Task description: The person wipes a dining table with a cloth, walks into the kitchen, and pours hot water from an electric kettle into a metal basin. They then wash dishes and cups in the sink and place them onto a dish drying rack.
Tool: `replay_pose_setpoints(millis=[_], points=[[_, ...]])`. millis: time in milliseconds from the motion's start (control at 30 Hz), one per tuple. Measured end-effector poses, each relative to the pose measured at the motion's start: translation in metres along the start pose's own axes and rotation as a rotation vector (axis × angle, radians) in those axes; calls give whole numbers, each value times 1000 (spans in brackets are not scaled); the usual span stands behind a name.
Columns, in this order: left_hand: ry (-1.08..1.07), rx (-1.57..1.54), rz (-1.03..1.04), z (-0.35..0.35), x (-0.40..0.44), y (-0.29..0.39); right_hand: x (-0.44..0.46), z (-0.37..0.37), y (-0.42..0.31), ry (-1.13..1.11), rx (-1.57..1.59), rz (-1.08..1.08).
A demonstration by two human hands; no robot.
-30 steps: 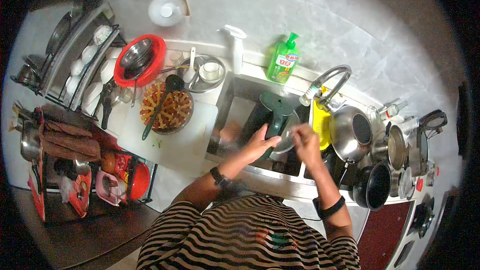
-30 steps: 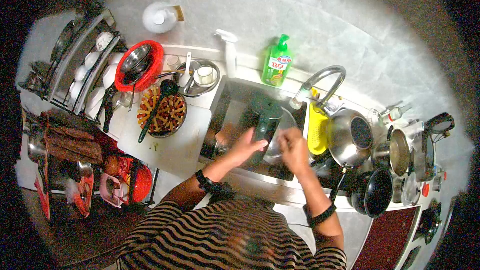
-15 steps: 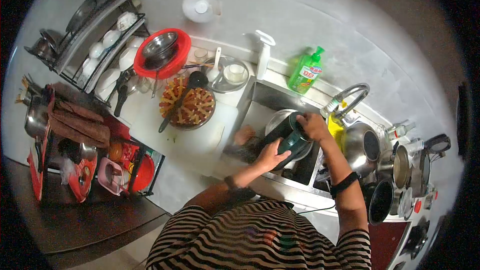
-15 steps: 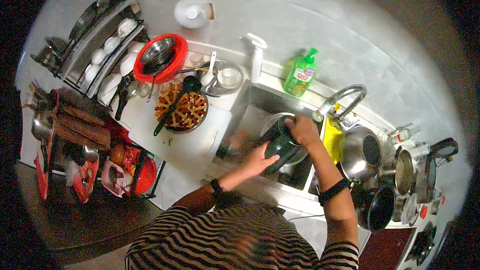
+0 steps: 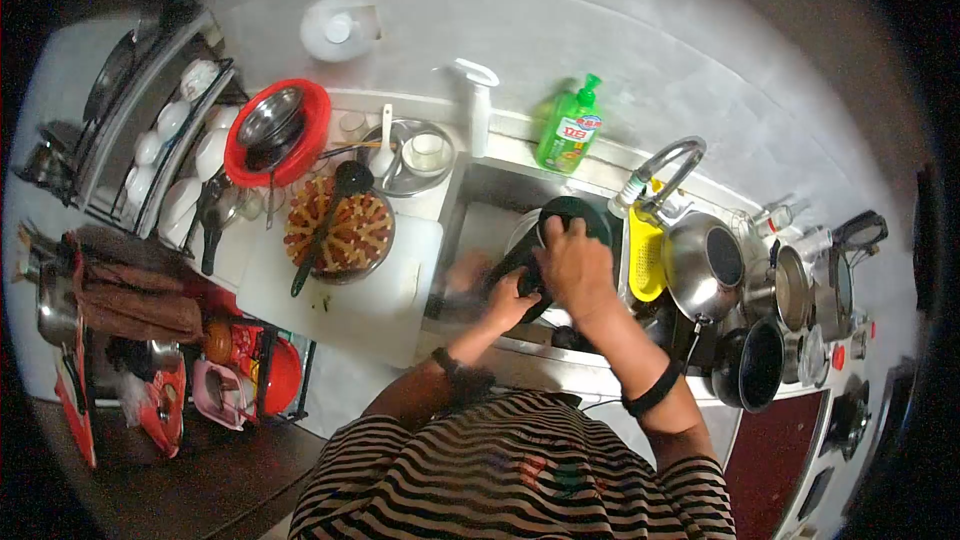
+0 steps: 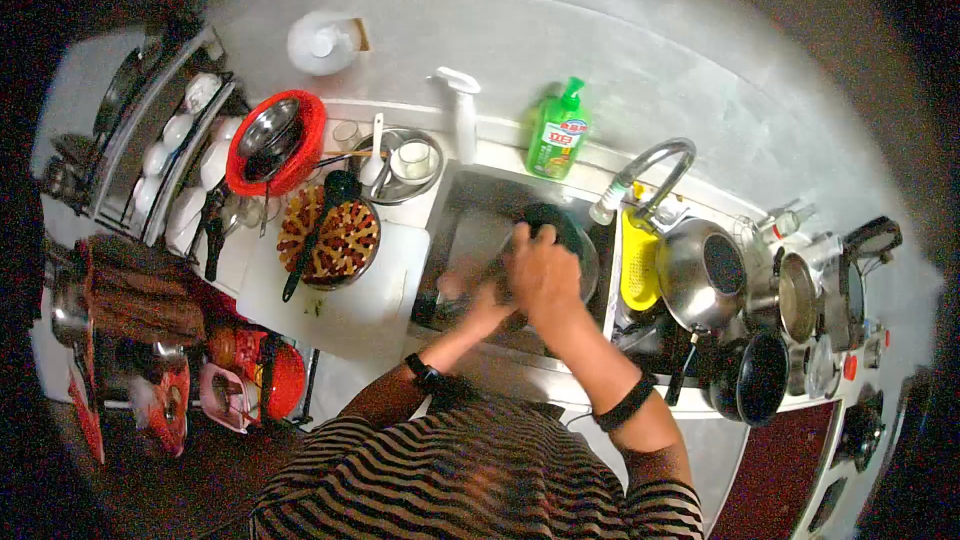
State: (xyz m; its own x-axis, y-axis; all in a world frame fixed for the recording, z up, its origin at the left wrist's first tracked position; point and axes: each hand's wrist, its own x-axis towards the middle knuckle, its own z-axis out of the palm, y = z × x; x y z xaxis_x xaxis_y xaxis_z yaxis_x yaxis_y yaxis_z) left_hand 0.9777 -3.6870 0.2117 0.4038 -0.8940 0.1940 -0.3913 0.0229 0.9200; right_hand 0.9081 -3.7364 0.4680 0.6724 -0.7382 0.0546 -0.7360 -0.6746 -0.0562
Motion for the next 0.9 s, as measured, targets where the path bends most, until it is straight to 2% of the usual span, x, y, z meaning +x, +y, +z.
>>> replay_pose_setpoints(millis=[33, 100, 133, 300, 400, 467, 500, 533, 567, 600, 633, 667, 733, 800, 900], points=[[-25, 19, 20, 11, 7, -14, -8, 6, -6, -3, -24, -11], [-101, 223, -23, 13, 15, -1, -24, 19, -15, 13, -62, -60], [-107, 145, -46, 13, 14, 5, -32, 21, -19, -55, -57, -88], [-114, -231, -182, 10, 10, 14, -52, 38, -17, -67, -78, -157], [-169, -281, -261, -6, 20, 23, -75, 14, 8, -90, 267, -374], [-223, -266, -315, -13, 26, 40, -89, 7, 41, -280, 247, -324], [-49, -242, -449, -7, 25, 54, -93, 5, 60, -372, 235, -297], [-46, -285, -452, 2, 25, 37, -93, 2, 81, -174, 190, -176], [-41, -327, -456, 14, 25, 0, -84, 24, 119, -315, -27, -90], [-96, -252, -514, 0, 30, 37, -76, 49, 161, -179, 6, 21], [-156, -176, -568, -15, 36, 77, -62, 74, 209, -55, -31, 35], [-137, -178, -490, -11, 38, 74, -44, 65, 230, -21, -23, 147], [-103, -183, -337, 3, 37, 56, -20, 97, 304, 240, 9, 101], [-150, -191, -399, 10, 37, 38, 10, 75, 318, 68, 106, 374], [-206, -169, -433, 23, 37, 4, 50, 94, 353, 198, 14, 219]])
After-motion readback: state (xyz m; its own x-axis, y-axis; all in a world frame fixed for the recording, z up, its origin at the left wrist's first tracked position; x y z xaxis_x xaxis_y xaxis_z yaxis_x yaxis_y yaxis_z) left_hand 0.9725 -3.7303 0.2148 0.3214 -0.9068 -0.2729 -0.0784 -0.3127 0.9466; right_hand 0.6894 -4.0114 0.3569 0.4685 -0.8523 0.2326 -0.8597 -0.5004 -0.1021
